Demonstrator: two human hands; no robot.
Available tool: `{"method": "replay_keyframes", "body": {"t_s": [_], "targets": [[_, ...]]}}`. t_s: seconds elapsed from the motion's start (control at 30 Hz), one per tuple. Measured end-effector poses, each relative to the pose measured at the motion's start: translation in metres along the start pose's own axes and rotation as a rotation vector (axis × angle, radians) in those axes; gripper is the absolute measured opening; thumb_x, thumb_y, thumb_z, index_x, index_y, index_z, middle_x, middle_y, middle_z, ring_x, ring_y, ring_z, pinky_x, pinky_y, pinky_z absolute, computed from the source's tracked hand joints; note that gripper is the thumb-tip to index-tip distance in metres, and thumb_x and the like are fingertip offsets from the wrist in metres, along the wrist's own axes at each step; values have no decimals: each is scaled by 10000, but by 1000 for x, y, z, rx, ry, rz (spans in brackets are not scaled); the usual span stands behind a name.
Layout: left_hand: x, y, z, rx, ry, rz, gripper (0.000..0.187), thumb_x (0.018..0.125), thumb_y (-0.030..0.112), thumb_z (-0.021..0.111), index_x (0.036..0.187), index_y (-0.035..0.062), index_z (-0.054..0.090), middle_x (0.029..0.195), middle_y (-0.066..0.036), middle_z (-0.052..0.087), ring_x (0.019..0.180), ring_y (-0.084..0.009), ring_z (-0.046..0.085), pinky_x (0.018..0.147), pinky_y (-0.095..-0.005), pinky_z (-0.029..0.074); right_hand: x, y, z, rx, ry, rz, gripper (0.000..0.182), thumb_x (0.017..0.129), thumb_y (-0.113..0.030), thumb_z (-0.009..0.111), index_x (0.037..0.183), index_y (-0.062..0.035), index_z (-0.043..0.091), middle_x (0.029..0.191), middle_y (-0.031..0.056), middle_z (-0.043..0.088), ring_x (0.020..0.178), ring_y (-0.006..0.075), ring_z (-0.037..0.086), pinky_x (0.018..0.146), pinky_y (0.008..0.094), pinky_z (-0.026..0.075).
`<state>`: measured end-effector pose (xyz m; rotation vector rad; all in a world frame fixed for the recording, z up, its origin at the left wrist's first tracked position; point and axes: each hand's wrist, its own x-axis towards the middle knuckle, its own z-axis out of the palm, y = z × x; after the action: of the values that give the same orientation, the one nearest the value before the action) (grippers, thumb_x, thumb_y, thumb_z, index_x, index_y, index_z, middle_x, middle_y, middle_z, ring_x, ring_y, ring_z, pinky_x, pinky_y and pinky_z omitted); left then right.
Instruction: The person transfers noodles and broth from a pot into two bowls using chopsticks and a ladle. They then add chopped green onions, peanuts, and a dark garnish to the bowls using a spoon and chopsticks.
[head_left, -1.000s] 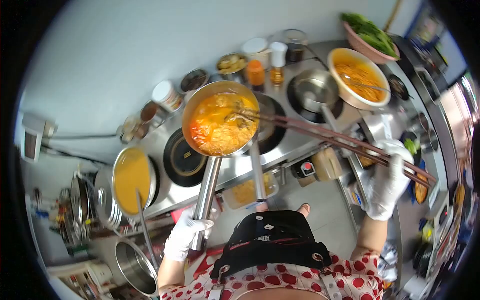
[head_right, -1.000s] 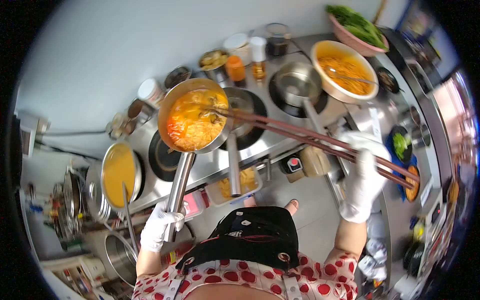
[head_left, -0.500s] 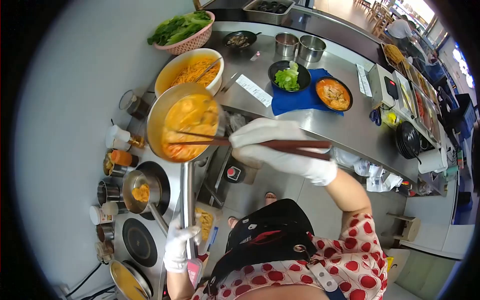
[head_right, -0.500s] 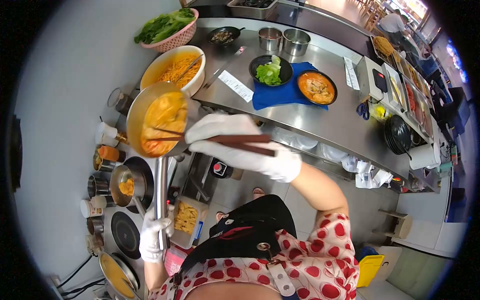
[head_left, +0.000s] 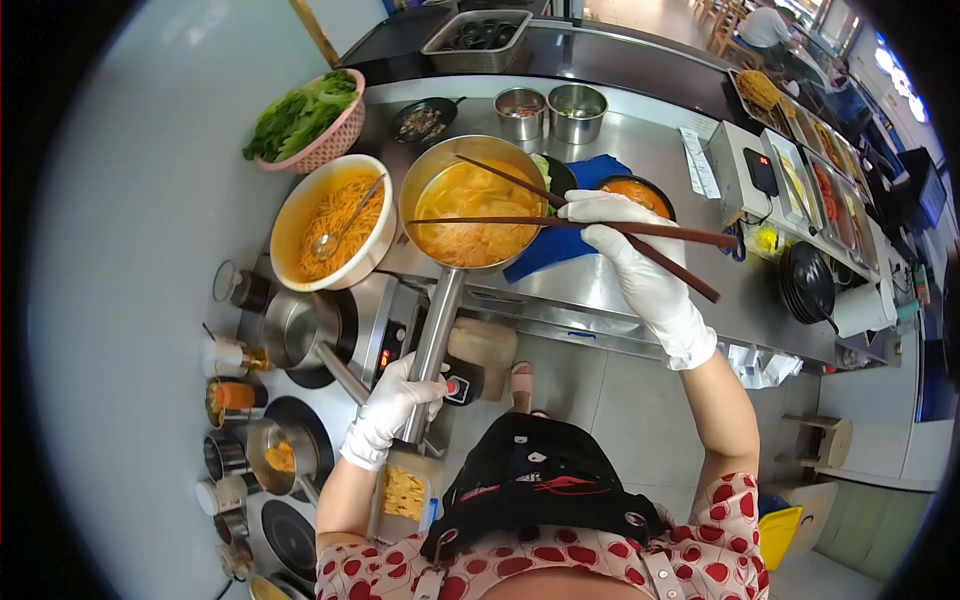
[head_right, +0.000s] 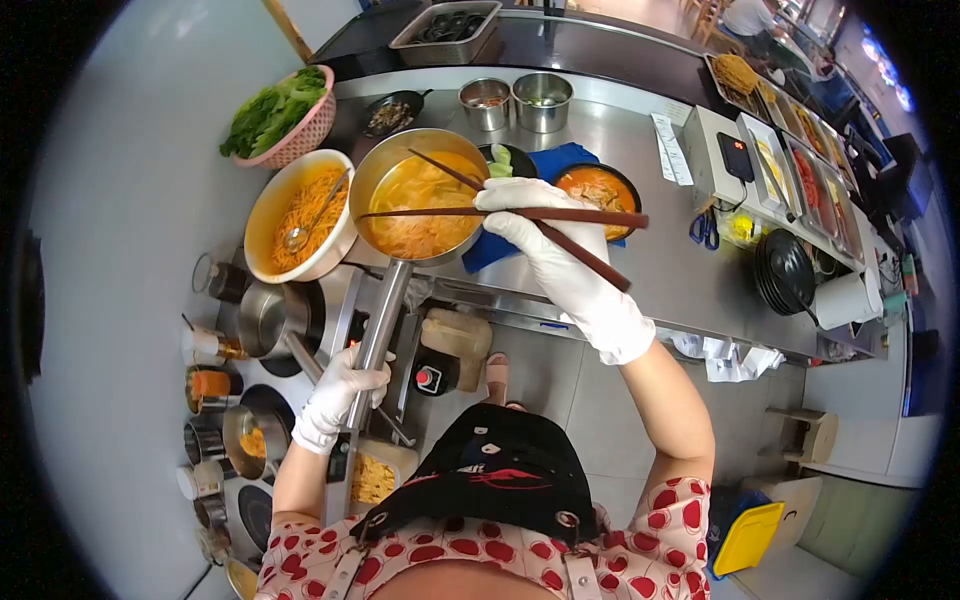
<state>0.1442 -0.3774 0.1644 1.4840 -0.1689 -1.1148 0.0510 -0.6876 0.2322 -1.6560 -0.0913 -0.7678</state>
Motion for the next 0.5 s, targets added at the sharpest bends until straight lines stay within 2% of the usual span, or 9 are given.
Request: {"method": "replay_keyframes", "body": {"t_s": [0.13, 0.23, 0.4, 0.5], "targets": [[38, 20, -13, 61, -47, 2, 346, 789, 34, 640, 1109, -39, 527, 738, -53, 562, 546, -118, 530, 508, -252, 449, 11, 24, -11, -24, 94, 59, 126, 866, -9, 627, 986, 8, 661, 988, 93, 664, 883, 154, 618, 816, 277, 489], [63, 35, -25, 89, -69, 19, 350, 790, 42, 647, 1108, -40, 527, 742, -53, 565, 551, -121, 537, 511, -257, 455, 21, 15, -21, -170, 145, 111, 90, 868, -13, 632, 947, 5, 670, 938, 80, 677, 862, 142, 609, 816, 276, 481], [99, 60, -43, 179, -62, -30, 336, 793, 58, 663, 1088, -30, 529, 741, -55, 565, 556, -124, 545, 512, -257, 456, 41, 20, -29, -137, 202, 219, 71, 859, -44, 664, 902, 12, 671, 917, 79, 683, 867, 146, 616, 819, 286, 483], [115, 73, -49, 216, -80, -13, 283, 801, 21, 624, 1070, -20, 548, 745, -37, 578, 589, -100, 539, 542, -235, 443, 50, 32, -28, -266, 192, 148, 79, 853, -44, 671, 908, 13, 673, 901, 85, 684, 846, 161, 628, 812, 295, 488]]}}
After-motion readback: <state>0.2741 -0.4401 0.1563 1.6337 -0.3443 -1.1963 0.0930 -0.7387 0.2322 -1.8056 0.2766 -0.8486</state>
